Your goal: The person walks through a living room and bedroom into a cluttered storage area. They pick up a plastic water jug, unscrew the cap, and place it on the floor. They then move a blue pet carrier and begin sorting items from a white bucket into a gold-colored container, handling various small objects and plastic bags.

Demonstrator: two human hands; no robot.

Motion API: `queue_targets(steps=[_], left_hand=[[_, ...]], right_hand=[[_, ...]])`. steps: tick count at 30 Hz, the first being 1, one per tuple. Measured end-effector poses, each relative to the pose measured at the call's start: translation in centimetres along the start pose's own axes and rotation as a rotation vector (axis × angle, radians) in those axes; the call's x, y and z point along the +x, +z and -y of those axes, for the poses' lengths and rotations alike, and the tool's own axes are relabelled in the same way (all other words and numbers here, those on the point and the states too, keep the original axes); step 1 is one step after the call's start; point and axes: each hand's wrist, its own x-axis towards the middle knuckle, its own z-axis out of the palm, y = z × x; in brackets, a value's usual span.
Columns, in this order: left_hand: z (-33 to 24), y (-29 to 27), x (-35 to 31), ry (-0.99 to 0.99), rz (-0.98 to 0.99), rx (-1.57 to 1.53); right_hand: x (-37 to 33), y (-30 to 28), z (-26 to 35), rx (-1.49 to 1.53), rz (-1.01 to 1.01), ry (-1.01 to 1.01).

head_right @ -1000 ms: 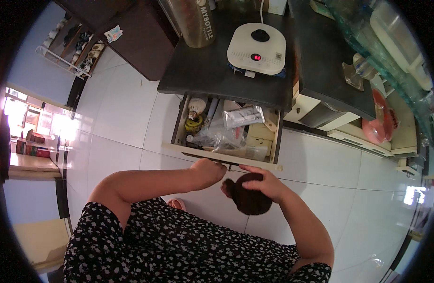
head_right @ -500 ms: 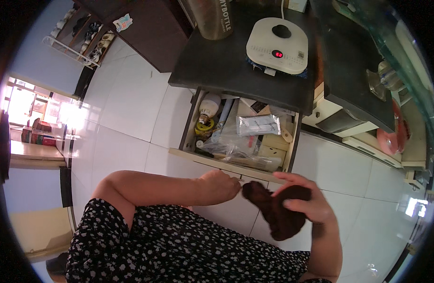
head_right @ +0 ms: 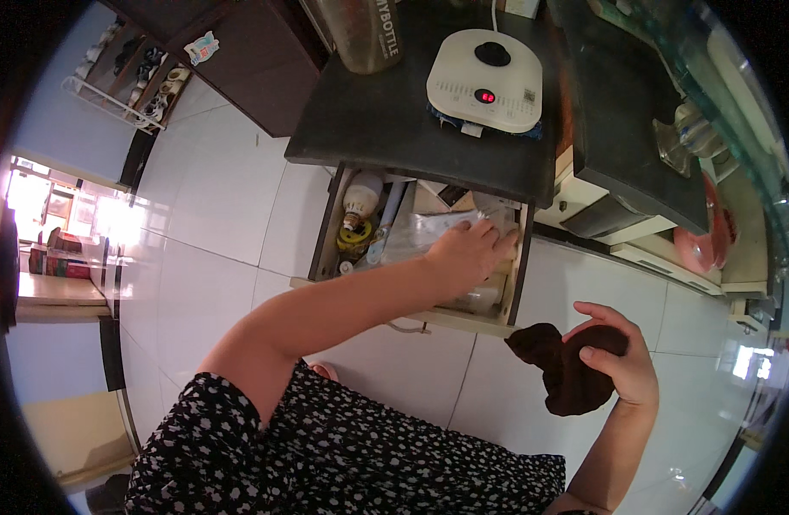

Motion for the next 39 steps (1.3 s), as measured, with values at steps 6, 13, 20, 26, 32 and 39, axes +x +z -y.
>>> queue_targets(steps=[6, 13, 20, 26, 32, 39], left_hand=[[0.3, 0.2, -1.3, 0.057, 0.28, 0.217], [3.1, 1.8, -1.6, -0.04, 0.095, 0.205], [8.4, -0.8, -4.8, 0.029, 0.097, 0.159], [11.6, -1.5, -8.1, -0.09, 0.093, 0.175], [9.3, -3.8, -6.4, -0.245, 0.185, -0.181], [5.1, -0.3, -6.8, 0.219, 0.037, -0.275]], right_hand=[[0.5, -0.5, -1.6, -0.03, 0.045, 0.016], [1.6, -1.7, -3.2, -0.097, -0.089, 0.022], [2.0, -0.2, -4.9, -0.275, -0.047, -0.078], [2.9, 2.4, -3.5, -0.506, 0.054, -0.153], [3.0, 3.1, -3.8, -0.59, 0.095, -0.142], [3.1, 4.0, -4.0, -0.687, 0.14, -0.076]])
